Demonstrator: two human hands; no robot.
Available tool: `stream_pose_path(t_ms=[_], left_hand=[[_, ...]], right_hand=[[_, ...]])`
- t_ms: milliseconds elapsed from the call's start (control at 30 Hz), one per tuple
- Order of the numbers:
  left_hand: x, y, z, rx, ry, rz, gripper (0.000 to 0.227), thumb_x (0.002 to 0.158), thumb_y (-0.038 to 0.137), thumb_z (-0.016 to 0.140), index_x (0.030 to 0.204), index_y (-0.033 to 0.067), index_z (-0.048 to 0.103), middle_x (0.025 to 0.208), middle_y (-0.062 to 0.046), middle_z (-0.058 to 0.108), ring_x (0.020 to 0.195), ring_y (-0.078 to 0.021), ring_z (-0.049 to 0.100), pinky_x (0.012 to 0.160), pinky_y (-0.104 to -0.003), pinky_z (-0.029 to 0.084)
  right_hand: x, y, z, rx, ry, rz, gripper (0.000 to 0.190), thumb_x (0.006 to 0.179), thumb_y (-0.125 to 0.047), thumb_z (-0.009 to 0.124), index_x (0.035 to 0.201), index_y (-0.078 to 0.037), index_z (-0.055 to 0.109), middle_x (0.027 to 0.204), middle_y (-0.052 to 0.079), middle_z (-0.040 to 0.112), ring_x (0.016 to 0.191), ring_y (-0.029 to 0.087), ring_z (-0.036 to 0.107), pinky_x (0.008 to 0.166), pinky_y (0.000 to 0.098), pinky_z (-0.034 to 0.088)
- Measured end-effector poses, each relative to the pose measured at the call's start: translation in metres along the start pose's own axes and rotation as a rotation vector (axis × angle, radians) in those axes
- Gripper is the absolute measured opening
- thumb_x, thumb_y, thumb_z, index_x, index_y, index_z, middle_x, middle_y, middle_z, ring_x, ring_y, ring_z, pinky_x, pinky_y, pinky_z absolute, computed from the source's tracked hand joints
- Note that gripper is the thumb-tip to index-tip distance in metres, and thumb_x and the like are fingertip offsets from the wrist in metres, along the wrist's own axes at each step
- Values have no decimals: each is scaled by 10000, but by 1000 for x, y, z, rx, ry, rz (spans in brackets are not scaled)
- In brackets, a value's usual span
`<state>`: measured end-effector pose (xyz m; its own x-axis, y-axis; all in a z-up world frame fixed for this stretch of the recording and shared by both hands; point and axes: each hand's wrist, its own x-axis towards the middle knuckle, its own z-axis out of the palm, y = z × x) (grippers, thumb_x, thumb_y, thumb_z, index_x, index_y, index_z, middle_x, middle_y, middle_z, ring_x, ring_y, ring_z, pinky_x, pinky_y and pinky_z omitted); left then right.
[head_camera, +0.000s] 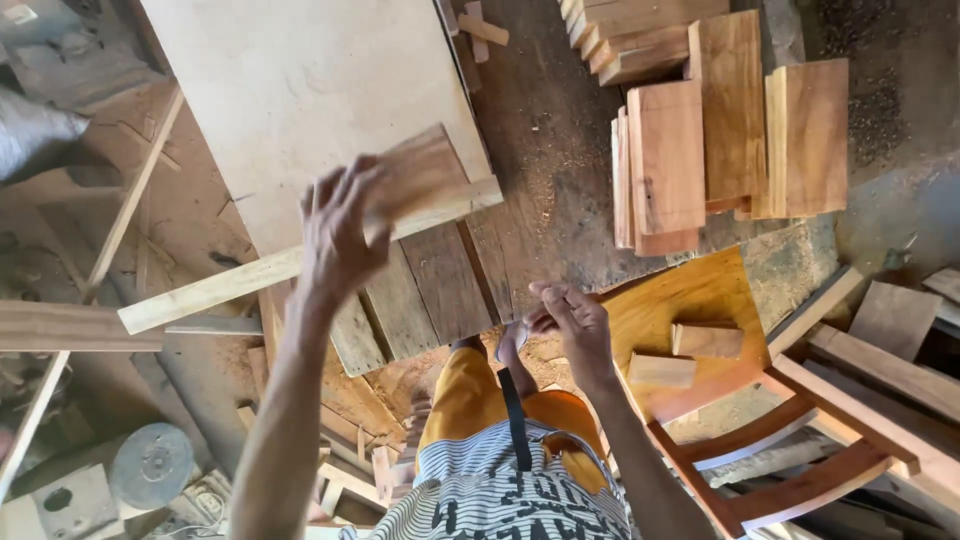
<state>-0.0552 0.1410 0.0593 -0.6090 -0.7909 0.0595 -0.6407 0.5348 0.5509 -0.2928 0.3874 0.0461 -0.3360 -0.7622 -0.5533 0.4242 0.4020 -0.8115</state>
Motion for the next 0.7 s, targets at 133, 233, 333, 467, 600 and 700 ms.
stream_pose_path(t_ms=[133, 233, 333, 467, 600, 700], left_hand=[[41, -43, 9, 6, -145, -49, 637, 754, 63, 815, 1349, 161, 610, 1532, -8, 539, 1415, -320, 433, 1214, -559, 324], [37, -76, 48, -104, -255, -100, 633, 784, 110, 825, 1380, 238, 657, 1604, 42, 453, 1445, -286, 420, 1232, -608, 198], [32, -80, 56, -260, -290, -79, 460, 1003, 199, 702, 1456, 192, 621, 1700, -35, 380, 1574, -400, 223, 1151, -734, 48], [23, -74, 64, 27, -63, -232, 689, 758, 153, 764, 1424, 139, 591, 1568, -174, 432, 1422, -446, 340, 1070, -607, 308], [23, -63, 58, -3, -19, -72, 518, 983, 166, 671, 1446, -26, 538, 1487, -191, 572, 1343, -385, 510, 1188, -471, 404], [25, -49, 48, 0, -2, -53, 510, 943, 145, 706, 1392, -50, 565, 1426, -220, 590, 1287, -415, 512, 1130, -469, 403]], right_hand=[[14, -7, 23, -146, -30, -134, 315, 1024, -251, 616, 1185, 0, 719, 829, 90, 750, 724, 121, 707, 682, 269, 604], [23, -8, 38, -204, -46, -169, 274, 1018, -223, 613, 1160, -15, 723, 840, 91, 756, 717, 120, 717, 657, 273, 619], [38, -20, 56, -331, -61, -231, 274, 995, -238, 619, 1144, -33, 723, 862, 86, 772, 729, 124, 746, 656, 286, 652], [77, -35, 82, -572, -94, -439, 332, 1001, -314, 629, 1188, -53, 712, 952, 102, 783, 864, 161, 768, 777, 349, 667], [128, -66, 128, -1107, -348, -737, 934, 852, -514, 753, 1523, 1, 355, 1499, 282, 477, 1392, 392, 484, 1164, 544, 423], [152, -84, 158, -1527, -486, -583, 1308, 681, -601, 852, 1558, 26, 111, 1600, 323, 174, 1492, 455, 211, 1212, 584, 204]])
